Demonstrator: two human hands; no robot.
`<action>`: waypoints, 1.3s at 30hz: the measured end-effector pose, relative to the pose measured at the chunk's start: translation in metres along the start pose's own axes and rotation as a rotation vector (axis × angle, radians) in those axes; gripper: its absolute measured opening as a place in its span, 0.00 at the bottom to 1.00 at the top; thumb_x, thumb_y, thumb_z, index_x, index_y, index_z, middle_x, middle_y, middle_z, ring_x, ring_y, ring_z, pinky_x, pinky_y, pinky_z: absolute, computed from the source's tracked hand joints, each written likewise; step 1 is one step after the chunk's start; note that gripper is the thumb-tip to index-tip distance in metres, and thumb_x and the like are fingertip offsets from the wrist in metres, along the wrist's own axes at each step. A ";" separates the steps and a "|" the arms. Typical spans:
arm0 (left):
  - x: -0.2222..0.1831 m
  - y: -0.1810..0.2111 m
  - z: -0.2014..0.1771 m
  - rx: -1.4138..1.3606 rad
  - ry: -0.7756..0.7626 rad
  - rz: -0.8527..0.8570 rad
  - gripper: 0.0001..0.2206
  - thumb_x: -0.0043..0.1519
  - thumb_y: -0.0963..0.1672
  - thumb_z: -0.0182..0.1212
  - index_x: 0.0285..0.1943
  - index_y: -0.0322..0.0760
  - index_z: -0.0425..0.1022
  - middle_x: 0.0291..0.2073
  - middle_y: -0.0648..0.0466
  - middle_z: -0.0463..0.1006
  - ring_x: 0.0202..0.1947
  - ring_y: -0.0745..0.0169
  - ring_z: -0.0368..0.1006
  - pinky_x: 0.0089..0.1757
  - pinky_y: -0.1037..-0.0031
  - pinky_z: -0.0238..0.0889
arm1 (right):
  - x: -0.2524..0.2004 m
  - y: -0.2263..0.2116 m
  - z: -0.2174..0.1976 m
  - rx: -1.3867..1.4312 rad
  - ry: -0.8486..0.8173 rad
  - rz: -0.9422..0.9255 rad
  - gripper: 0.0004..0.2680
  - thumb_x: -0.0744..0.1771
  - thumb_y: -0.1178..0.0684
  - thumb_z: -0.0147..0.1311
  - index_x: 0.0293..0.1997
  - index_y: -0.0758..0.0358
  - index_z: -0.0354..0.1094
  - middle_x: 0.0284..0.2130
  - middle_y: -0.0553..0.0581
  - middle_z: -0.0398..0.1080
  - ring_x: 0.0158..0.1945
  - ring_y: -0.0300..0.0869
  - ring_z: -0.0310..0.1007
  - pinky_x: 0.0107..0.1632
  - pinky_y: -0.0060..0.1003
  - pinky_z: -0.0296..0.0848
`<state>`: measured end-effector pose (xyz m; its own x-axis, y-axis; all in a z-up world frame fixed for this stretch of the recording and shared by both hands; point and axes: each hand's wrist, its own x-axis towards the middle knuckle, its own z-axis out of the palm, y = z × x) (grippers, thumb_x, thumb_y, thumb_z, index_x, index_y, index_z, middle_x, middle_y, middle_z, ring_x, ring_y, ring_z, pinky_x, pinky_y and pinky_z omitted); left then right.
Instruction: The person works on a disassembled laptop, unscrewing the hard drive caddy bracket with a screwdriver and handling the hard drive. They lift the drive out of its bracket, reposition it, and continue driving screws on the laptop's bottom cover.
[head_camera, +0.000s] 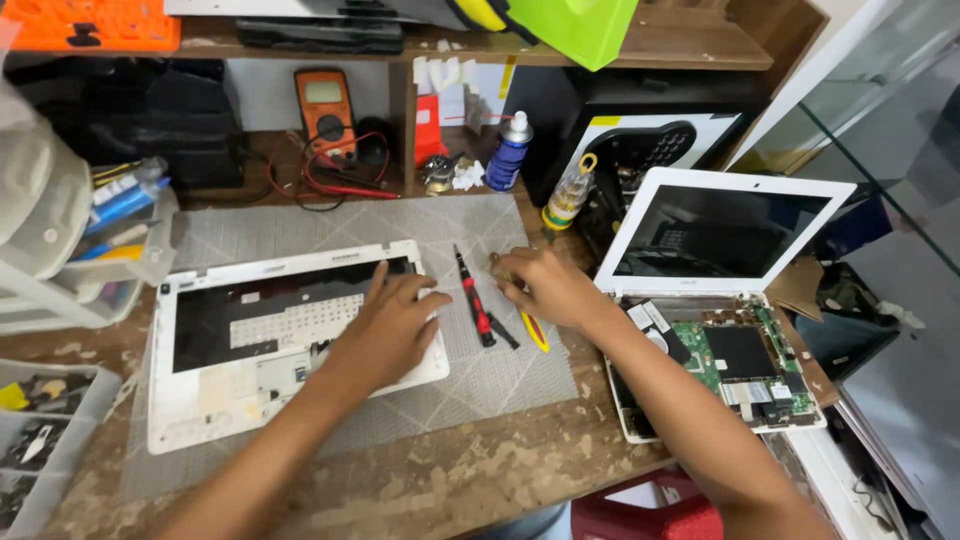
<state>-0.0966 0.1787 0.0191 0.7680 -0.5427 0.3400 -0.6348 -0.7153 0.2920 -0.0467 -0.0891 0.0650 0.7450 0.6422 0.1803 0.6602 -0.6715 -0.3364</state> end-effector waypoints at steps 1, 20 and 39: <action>-0.007 -0.006 -0.007 -0.003 -0.005 -0.005 0.14 0.58 0.44 0.63 0.54 0.43 0.78 0.54 0.47 0.75 0.60 0.42 0.70 0.65 0.36 0.44 | 0.001 -0.002 0.001 0.005 -0.005 0.001 0.04 0.66 0.53 0.56 0.38 0.61 0.70 0.27 0.62 0.71 0.36 0.59 0.77 0.37 0.49 0.75; -0.099 -0.071 -0.116 -0.279 0.000 -0.242 0.06 0.64 0.41 0.61 0.46 0.38 0.82 0.37 0.50 0.82 0.42 0.50 0.82 0.43 0.65 0.73 | 0.020 -0.044 0.004 0.037 -0.103 0.441 0.10 0.66 0.51 0.58 0.51 0.54 0.75 0.33 0.61 0.80 0.38 0.54 0.81 0.40 0.48 0.77; -0.128 -0.110 -0.104 0.282 -0.013 -0.074 0.09 0.59 0.46 0.66 0.46 0.44 0.80 0.37 0.55 0.79 0.42 0.53 0.79 0.46 0.62 0.69 | 0.056 -0.144 -0.010 0.347 0.212 0.185 0.08 0.64 0.60 0.64 0.47 0.64 0.76 0.26 0.62 0.71 0.22 0.46 0.75 0.24 0.36 0.75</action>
<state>-0.1338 0.3729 0.0360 0.8136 -0.4886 0.3152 -0.5296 -0.8465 0.0548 -0.0996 0.0397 0.1327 0.8743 0.4092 0.2612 0.4704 -0.5810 -0.6642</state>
